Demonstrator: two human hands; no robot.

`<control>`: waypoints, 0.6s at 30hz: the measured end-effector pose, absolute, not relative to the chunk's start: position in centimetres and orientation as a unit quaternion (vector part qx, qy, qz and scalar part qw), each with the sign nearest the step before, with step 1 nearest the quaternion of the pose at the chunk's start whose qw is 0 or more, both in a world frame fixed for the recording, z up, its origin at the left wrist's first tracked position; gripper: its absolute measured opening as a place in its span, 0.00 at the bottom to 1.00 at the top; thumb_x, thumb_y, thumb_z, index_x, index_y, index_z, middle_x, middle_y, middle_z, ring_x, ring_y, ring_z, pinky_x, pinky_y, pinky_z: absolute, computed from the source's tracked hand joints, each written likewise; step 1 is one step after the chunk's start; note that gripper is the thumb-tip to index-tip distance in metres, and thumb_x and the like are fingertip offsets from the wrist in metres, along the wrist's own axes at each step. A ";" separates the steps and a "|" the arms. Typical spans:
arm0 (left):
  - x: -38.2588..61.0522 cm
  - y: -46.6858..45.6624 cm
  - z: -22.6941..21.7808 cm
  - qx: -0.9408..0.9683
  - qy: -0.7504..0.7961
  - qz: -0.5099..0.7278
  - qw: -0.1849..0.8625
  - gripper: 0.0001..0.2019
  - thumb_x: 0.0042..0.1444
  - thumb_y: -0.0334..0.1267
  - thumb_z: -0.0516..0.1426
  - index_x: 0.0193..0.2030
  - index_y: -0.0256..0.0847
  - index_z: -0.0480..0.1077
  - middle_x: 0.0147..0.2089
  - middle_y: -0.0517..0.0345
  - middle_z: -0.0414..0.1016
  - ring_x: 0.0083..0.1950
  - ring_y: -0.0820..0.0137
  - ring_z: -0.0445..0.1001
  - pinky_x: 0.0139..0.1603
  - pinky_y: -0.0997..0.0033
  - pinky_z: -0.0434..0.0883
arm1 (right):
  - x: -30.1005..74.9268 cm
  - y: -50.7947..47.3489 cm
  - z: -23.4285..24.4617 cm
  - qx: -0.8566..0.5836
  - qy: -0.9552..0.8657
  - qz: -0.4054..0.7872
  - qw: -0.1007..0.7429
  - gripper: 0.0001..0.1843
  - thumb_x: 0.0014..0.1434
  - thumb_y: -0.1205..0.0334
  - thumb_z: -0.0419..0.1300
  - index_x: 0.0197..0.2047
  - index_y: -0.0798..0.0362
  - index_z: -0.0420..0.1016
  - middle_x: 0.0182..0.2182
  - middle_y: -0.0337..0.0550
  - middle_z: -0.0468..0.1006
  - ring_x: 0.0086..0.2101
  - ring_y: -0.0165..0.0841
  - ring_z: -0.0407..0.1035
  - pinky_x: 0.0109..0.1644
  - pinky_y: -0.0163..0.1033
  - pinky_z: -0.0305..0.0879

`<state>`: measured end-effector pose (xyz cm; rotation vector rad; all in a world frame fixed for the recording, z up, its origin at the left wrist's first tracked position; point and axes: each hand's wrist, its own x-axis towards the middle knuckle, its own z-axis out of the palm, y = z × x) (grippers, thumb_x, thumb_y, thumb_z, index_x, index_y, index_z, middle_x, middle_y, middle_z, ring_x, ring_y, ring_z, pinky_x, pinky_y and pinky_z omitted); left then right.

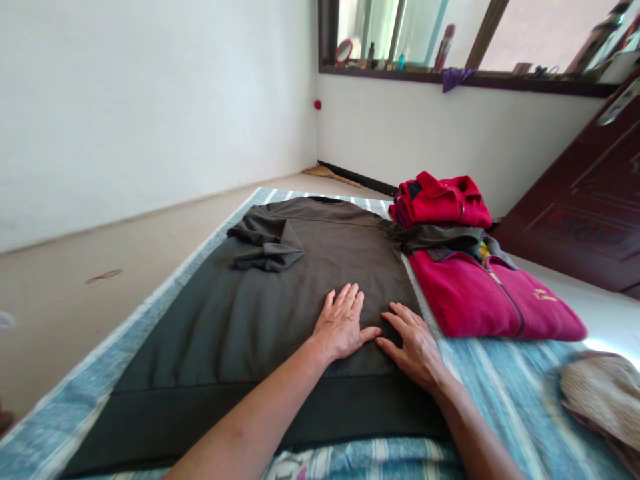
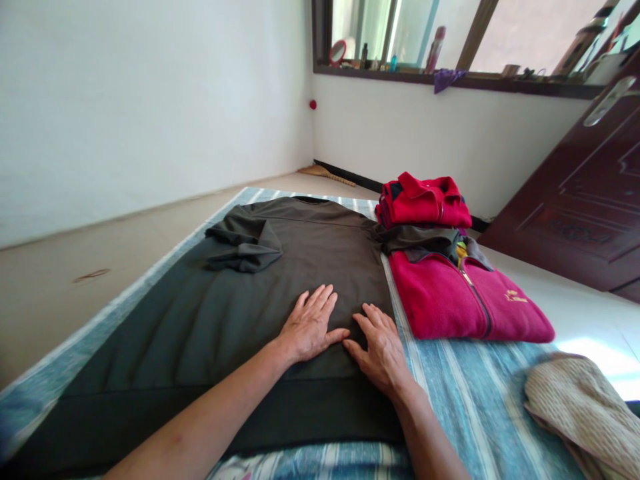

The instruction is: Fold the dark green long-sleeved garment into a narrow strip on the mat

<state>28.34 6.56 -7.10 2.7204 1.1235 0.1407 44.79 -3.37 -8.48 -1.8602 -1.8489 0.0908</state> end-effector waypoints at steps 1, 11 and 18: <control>28.4 6.5 -7.2 0.919 0.379 0.050 0.095 0.41 0.58 0.64 0.45 0.68 0.34 0.51 0.72 0.44 0.43 0.72 0.58 0.40 0.69 0.49 0.43 | 44.8 -3.4 -8.5 -0.686 -0.679 0.036 0.261 0.23 0.57 0.52 0.59 0.53 0.53 0.73 0.59 0.52 0.67 0.59 0.45 0.59 0.61 0.52 0.58; 28.7 6.7 -7.3 0.918 0.384 0.046 0.092 0.41 0.58 0.64 0.46 0.68 0.34 0.52 0.71 0.42 0.45 0.72 0.56 0.41 0.69 0.48 0.44 | 45.3 -3.1 -8.9 -0.679 -0.637 0.082 0.356 0.18 0.61 0.57 0.51 0.50 0.50 0.75 0.55 0.48 0.72 0.57 0.40 0.63 0.62 0.51 0.59; 29.4 5.1 -6.4 0.930 0.355 0.077 0.054 0.31 0.63 0.53 0.47 0.66 0.34 0.54 0.71 0.43 0.46 0.72 0.58 0.42 0.69 0.50 0.45 | 45.7 -2.9 -9.0 -0.671 -0.612 0.124 0.399 0.18 0.61 0.59 0.49 0.49 0.51 0.76 0.54 0.48 0.73 0.56 0.37 0.64 0.62 0.48 0.59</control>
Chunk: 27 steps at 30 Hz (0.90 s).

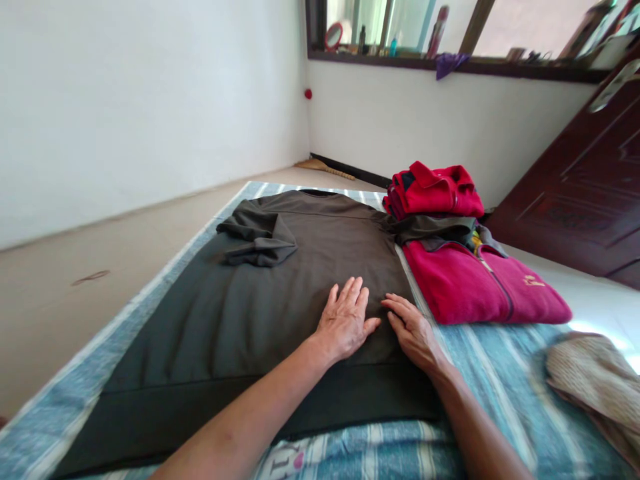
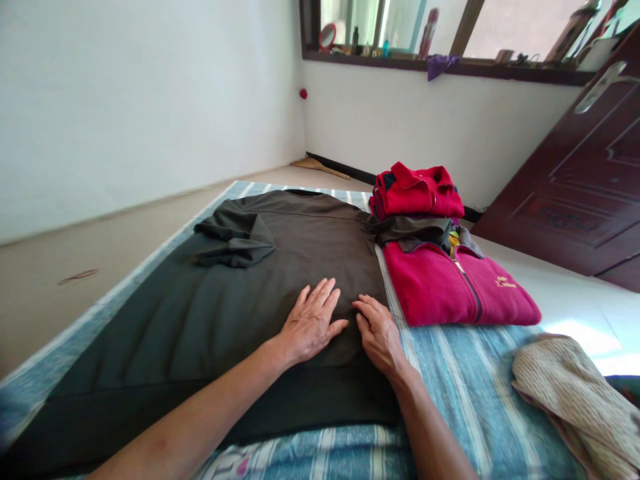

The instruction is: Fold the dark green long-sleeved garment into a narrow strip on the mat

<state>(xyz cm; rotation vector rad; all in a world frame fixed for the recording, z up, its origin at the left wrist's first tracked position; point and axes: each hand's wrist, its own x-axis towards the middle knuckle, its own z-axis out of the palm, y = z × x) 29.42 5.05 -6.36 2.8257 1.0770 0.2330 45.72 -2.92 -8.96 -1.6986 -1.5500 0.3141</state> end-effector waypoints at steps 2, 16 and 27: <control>29.5 4.6 -6.5 0.934 0.346 0.069 0.057 0.29 0.64 0.52 0.47 0.66 0.35 0.55 0.71 0.43 0.47 0.72 0.58 0.42 0.68 0.49 0.47 | 45.8 -2.9 -8.9 -0.669 -0.608 0.132 0.407 0.18 0.61 0.59 0.50 0.49 0.51 0.76 0.53 0.48 0.73 0.55 0.37 0.64 0.62 0.48 0.58; 29.3 2.3 -6.1 0.945 0.307 0.052 0.097 0.28 0.66 0.52 0.43 0.66 0.36 0.57 0.71 0.45 0.48 0.72 0.60 0.44 0.69 0.51 0.47 | 46.7 -3.3 -8.0 -0.632 -0.396 0.234 0.624 0.20 0.57 0.47 0.58 0.43 0.53 0.78 0.44 0.48 0.80 0.48 0.41 0.72 0.56 0.49 0.64; 29.4 1.0 -6.4 0.952 0.285 0.026 0.111 0.30 0.66 0.52 0.43 0.67 0.34 0.55 0.72 0.46 0.45 0.72 0.61 0.41 0.69 0.51 0.46 | 46.6 -3.3 -7.7 -0.617 -0.310 0.254 0.677 0.18 0.51 0.45 0.63 0.32 0.54 0.80 0.31 0.46 0.81 0.35 0.39 0.75 0.42 0.44 0.71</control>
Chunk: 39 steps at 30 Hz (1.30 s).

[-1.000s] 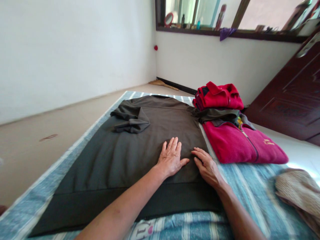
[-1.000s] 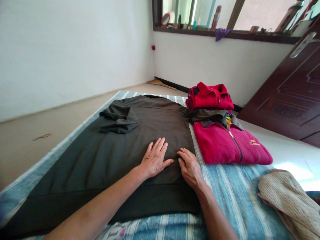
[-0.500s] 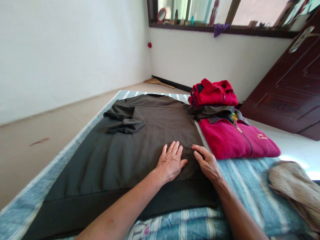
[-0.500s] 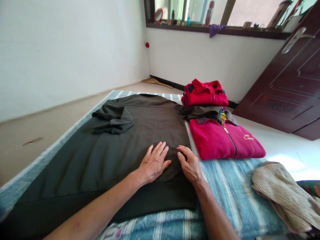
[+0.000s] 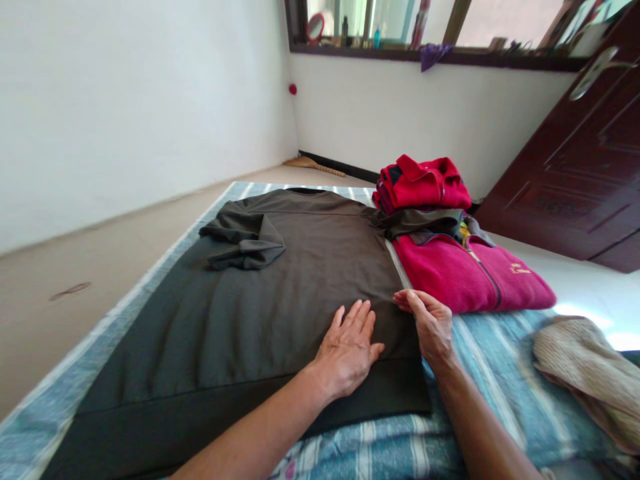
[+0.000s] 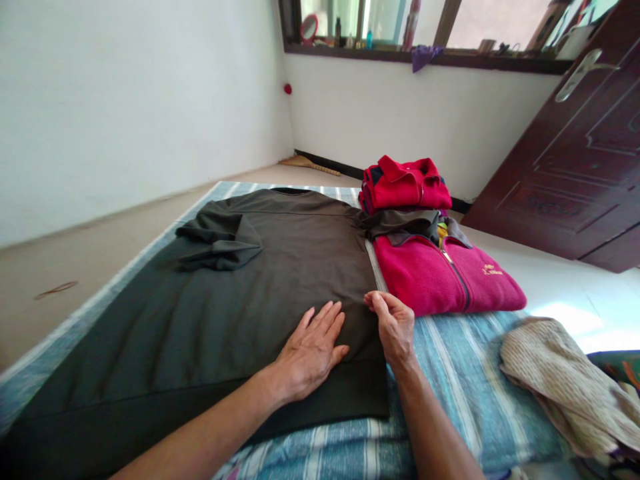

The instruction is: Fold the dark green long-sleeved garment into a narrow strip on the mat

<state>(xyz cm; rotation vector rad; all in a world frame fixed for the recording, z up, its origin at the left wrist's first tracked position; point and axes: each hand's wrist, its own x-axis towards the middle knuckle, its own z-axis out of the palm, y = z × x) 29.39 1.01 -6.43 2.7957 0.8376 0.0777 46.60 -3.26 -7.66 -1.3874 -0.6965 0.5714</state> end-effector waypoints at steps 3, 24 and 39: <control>29.5 0.9 -6.4 0.951 0.287 0.021 0.110 0.33 0.64 0.56 0.42 0.67 0.34 0.55 0.72 0.44 0.44 0.72 0.60 0.40 0.69 0.51 0.45 | 46.6 -3.3 -7.7 -0.622 -0.316 0.251 0.671 0.19 0.51 0.45 0.63 0.32 0.54 0.80 0.30 0.46 0.81 0.34 0.38 0.75 0.39 0.43 0.71; 29.5 -0.9 -6.5 0.945 0.312 0.023 0.097 0.39 0.62 0.61 0.43 0.68 0.28 0.52 0.71 0.39 0.42 0.72 0.56 0.39 0.69 0.48 0.46 | 46.2 -3.2 -7.4 -0.636 -0.319 0.249 0.657 0.20 0.49 0.43 0.65 0.29 0.55 0.80 0.25 0.43 0.80 0.29 0.37 0.74 0.35 0.40 0.69; 30.1 -1.1 -6.9 0.937 0.343 0.041 0.051 0.33 0.65 0.55 0.42 0.66 0.27 0.55 0.70 0.40 0.46 0.72 0.57 0.43 0.68 0.49 0.51 | 46.2 -3.2 -7.4 -0.642 -0.330 0.253 0.644 0.21 0.49 0.42 0.64 0.27 0.54 0.80 0.24 0.44 0.80 0.28 0.37 0.73 0.34 0.39 0.68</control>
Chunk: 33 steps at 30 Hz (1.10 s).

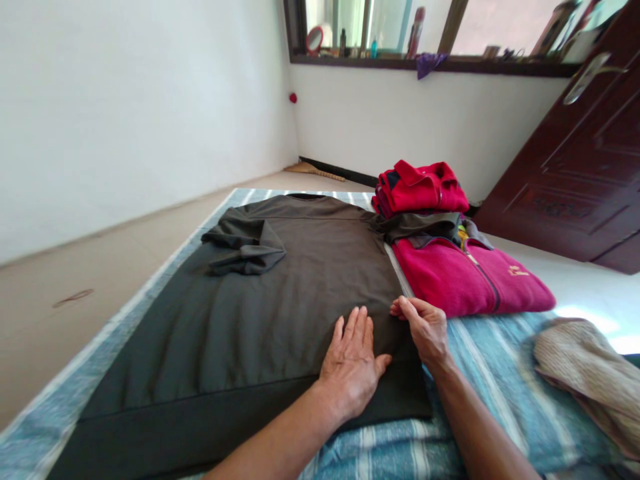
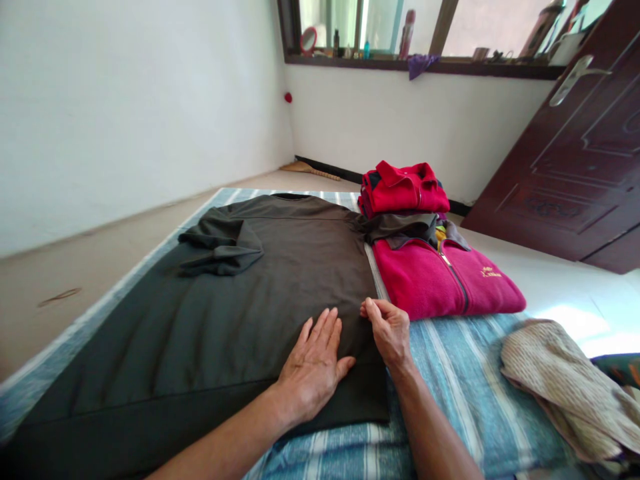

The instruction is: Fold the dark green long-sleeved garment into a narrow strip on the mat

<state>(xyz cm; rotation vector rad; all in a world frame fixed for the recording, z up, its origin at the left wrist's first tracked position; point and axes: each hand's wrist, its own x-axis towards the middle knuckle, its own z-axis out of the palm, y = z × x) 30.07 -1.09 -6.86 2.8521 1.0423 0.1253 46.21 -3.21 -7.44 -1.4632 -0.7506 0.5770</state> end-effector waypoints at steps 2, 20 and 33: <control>30.1 -1.1 -6.9 0.937 0.342 0.038 0.055 0.34 0.65 0.55 0.41 0.67 0.27 0.55 0.71 0.40 0.45 0.72 0.56 0.42 0.68 0.48 0.51 | 46.2 -3.2 -7.5 -0.646 -0.336 0.250 0.639 0.21 0.49 0.42 0.64 0.27 0.54 0.80 0.24 0.44 0.80 0.28 0.37 0.73 0.34 0.39 0.68; 30.0 -1.2 -7.0 0.934 0.347 0.029 0.083 0.35 0.64 0.56 0.41 0.68 0.28 0.52 0.71 0.41 0.42 0.72 0.58 0.38 0.69 0.47 0.48 | 46.5 -3.2 -8.1 -0.652 -0.365 0.247 0.617 0.20 0.52 0.43 0.62 0.28 0.54 0.80 0.25 0.44 0.80 0.29 0.37 0.73 0.34 0.39 0.67; 28.9 -2.7 -6.5 0.936 0.342 0.042 0.074 0.37 0.63 0.59 0.43 0.66 0.27 0.55 0.70 0.39 0.45 0.72 0.55 0.42 0.69 0.47 0.49 | 46.5 -3.2 -7.7 -0.648 -0.362 0.257 0.619 0.20 0.52 0.44 0.62 0.29 0.54 0.80 0.25 0.44 0.80 0.29 0.37 0.74 0.35 0.39 0.68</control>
